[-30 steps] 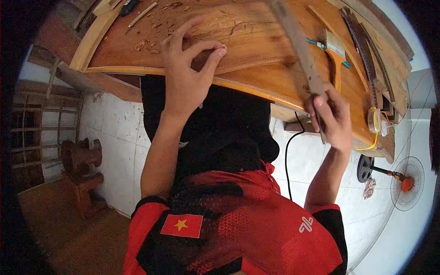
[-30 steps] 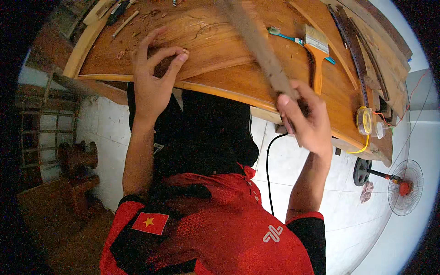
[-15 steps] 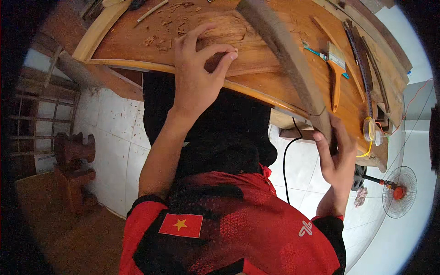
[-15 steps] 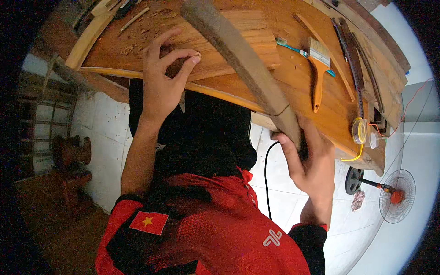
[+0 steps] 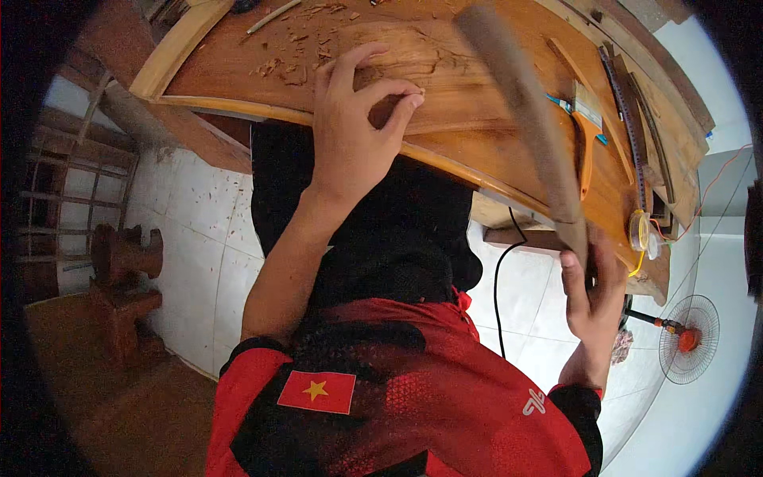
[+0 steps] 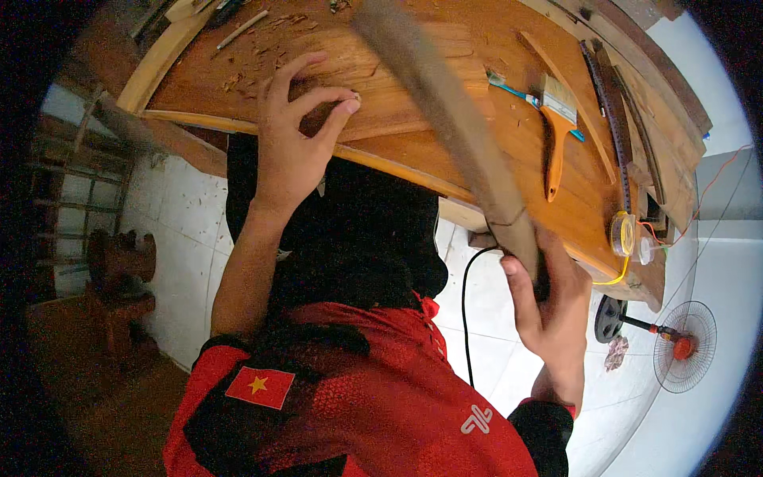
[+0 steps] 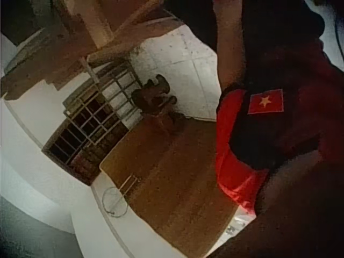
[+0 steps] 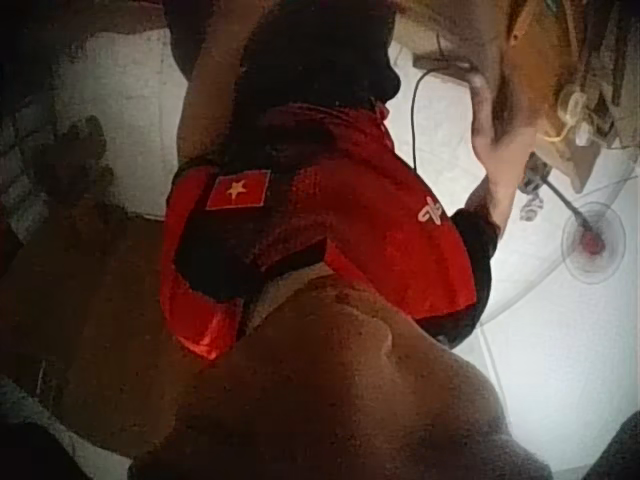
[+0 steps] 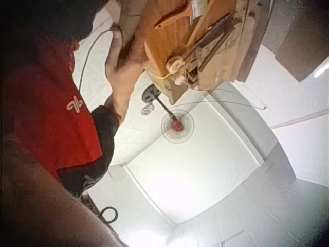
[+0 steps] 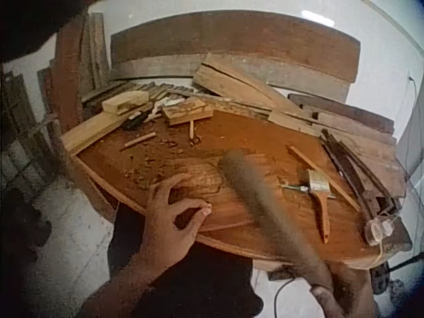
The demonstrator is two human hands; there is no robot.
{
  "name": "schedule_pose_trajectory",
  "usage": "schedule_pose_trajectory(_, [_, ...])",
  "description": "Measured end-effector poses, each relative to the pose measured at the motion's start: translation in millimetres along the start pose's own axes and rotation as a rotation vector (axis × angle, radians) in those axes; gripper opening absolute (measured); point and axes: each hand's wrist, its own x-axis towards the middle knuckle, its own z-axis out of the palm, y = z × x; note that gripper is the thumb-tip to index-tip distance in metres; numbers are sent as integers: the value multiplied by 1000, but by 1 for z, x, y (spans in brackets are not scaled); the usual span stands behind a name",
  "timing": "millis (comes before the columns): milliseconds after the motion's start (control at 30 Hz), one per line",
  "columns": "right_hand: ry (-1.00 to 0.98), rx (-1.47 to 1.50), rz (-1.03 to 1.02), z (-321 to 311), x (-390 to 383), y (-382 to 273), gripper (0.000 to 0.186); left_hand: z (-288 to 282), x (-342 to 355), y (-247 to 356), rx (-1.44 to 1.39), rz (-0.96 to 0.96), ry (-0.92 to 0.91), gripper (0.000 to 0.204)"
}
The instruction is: The recorder is cleaning a carved wooden block with a brush and tapping it with another piece of wood.
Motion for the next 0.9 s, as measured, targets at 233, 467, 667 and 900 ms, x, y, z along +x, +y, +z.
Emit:
schedule_pose_trajectory(233, [7,68,116,1,-2,-3,40,0,1,1,35,-3,0,14])
schedule_pose_trajectory(467, [-19,-84,33,-4,-1,3,33,-12,-2,-1,-59,23,22,43])
schedule_pose_trajectory(667, [63,247,139,1,0,8,31,-31,-14,-3,35,28,2,63])
schedule_pose_trajectory(900, [29,162,86,6,0,7,29,-21,-12,-11,4,69,-1,48])
